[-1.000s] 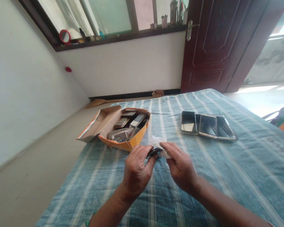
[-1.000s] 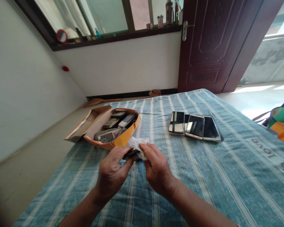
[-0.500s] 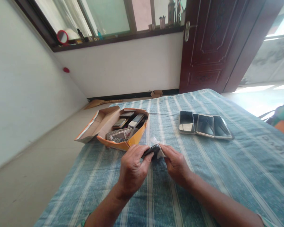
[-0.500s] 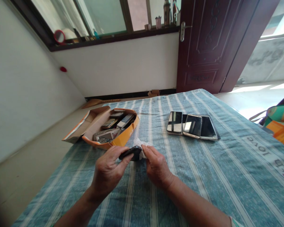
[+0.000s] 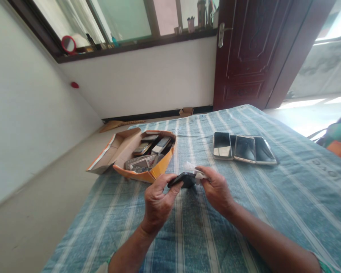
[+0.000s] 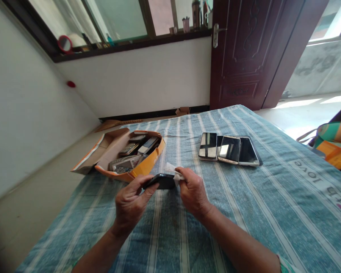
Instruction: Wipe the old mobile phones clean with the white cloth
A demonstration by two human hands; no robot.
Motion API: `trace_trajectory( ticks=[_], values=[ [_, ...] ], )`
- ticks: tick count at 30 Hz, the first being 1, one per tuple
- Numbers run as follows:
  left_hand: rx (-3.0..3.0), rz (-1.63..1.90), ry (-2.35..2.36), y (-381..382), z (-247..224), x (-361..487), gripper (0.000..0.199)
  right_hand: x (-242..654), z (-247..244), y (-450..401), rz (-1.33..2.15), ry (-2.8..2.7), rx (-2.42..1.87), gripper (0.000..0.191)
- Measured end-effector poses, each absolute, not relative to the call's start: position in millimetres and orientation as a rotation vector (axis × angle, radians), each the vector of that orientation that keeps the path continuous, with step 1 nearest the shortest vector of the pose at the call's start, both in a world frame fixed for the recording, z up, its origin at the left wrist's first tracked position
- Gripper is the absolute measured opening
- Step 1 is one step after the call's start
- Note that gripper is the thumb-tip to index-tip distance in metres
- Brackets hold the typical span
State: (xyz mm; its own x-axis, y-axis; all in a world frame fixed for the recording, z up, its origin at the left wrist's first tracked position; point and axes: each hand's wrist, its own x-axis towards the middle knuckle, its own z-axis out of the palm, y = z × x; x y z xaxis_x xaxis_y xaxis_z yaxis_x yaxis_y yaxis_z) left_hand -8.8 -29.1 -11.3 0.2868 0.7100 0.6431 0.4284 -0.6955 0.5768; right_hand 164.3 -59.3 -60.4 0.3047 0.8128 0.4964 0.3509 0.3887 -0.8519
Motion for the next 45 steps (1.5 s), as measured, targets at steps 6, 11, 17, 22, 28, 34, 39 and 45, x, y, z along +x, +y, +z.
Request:
trace_trajectory(
  ticks=[6,11,17,22,28,34,39,45],
  values=[
    [2.148,1.282,1.064,-22,-11,-16,0.013,161,-58,-61,0.354,-1.38,-1.152,0.042],
    [2.126,1.284,1.019,-22,-9,-17,0.01,164,-56,-61,0.406,-1.494,-1.164,0.04],
    [2.127,1.241,0.944,-19,-11,-17,0.011,185,-45,-58,0.27,-1.662,-1.16,0.037],
    [2.31,1.11,0.968,-15,-22,-14,0.009,209,-32,-55,0.044,-1.941,-1.133,0.033],
    [2.401,1.031,1.004,-17,-32,-11,0.007,211,-30,-58,-0.053,-2.081,-1.213,0.031],
    [2.509,1.058,0.979,-18,-31,-11,0.011,202,-32,-60,-0.183,-2.085,-1.238,0.033],
    [2.641,1.07,0.951,-18,-29,-11,0.016,194,-38,-60,-0.306,-2.05,-1.247,0.036],
    [2.75,1.077,0.924,-21,-25,-8,0.02,161,-46,-70,-0.448,-2.01,-1.263,0.035]
  ],
)
